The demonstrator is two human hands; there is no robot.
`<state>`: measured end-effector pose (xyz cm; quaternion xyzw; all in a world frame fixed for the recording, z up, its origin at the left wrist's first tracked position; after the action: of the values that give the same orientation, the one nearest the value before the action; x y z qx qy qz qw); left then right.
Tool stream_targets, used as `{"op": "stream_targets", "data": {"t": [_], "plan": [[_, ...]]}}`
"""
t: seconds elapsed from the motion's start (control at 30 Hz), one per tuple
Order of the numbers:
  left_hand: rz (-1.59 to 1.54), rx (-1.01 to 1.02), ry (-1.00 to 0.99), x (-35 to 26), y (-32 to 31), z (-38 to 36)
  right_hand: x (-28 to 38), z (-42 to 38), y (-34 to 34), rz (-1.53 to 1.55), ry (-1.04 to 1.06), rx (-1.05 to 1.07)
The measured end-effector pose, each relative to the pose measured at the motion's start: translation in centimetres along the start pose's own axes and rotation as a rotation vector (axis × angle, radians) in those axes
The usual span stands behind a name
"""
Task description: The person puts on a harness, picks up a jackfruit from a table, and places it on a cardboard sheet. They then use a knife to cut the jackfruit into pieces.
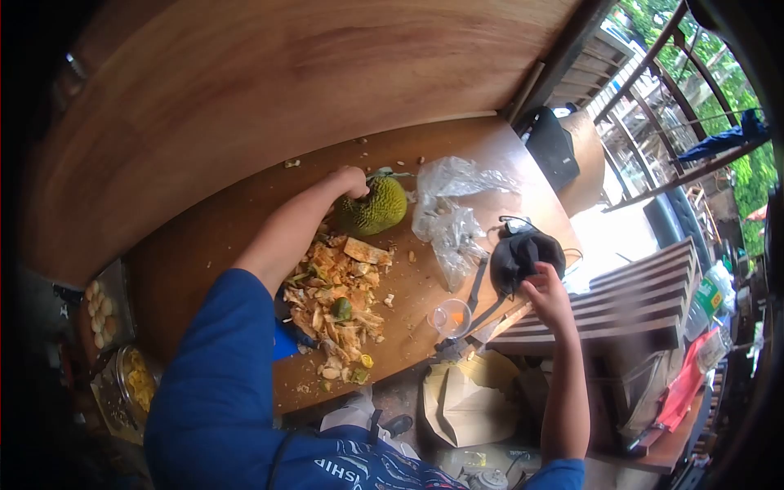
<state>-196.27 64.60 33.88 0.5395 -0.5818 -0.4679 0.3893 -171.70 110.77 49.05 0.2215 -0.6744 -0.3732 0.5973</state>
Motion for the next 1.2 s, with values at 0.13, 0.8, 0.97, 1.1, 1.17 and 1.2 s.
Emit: {"op": "stream_targets", "data": {"t": [0.13, 0.8, 0.97, 1.1, 1.17, 1.2], "plan": [[-0.538, 0.138, 0.234, 6.3, 5.2, -6.2, -5.9, -4.7, 0.2, 0.408, -0.196, 0.012], [-2.566, -0.538, 0.014, 7.8, 6.5, -51.8, -20.0, -37.9, -2.5, 0.756, -0.563, 0.158], [-2.598, -0.768, -0.035, 10.9, 5.7, -65.3, -23.2, -42.4, -5.5, 0.780, -0.549, 0.287], [-2.634, -1.001, -0.021, 16.1, 4.2, -80.6, -14.8, -46.7, -8.5, 0.480, -0.421, 0.515], [-2.587, -1.124, -0.020, 19.6, 2.5, -88.8, -12.3, -47.8, -12.1, 0.448, -0.385, 0.589], [-2.546, -1.179, -0.016, 21.6, 1.4, -92.8, -11.3, -48.6, -13.5, 0.437, -0.374, 0.611]]}}
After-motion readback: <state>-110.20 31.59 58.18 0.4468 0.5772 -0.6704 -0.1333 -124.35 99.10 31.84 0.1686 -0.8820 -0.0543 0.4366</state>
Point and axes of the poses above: each hand's wrist, its own z-axis towards the middle knuckle, its own y-axis out of the back of the hand, x = y × z, the point moved 10 cm from there along z, towards the middle knuckle, and after that the axes turned 13 degrees about -x, right-handed, at the moved point
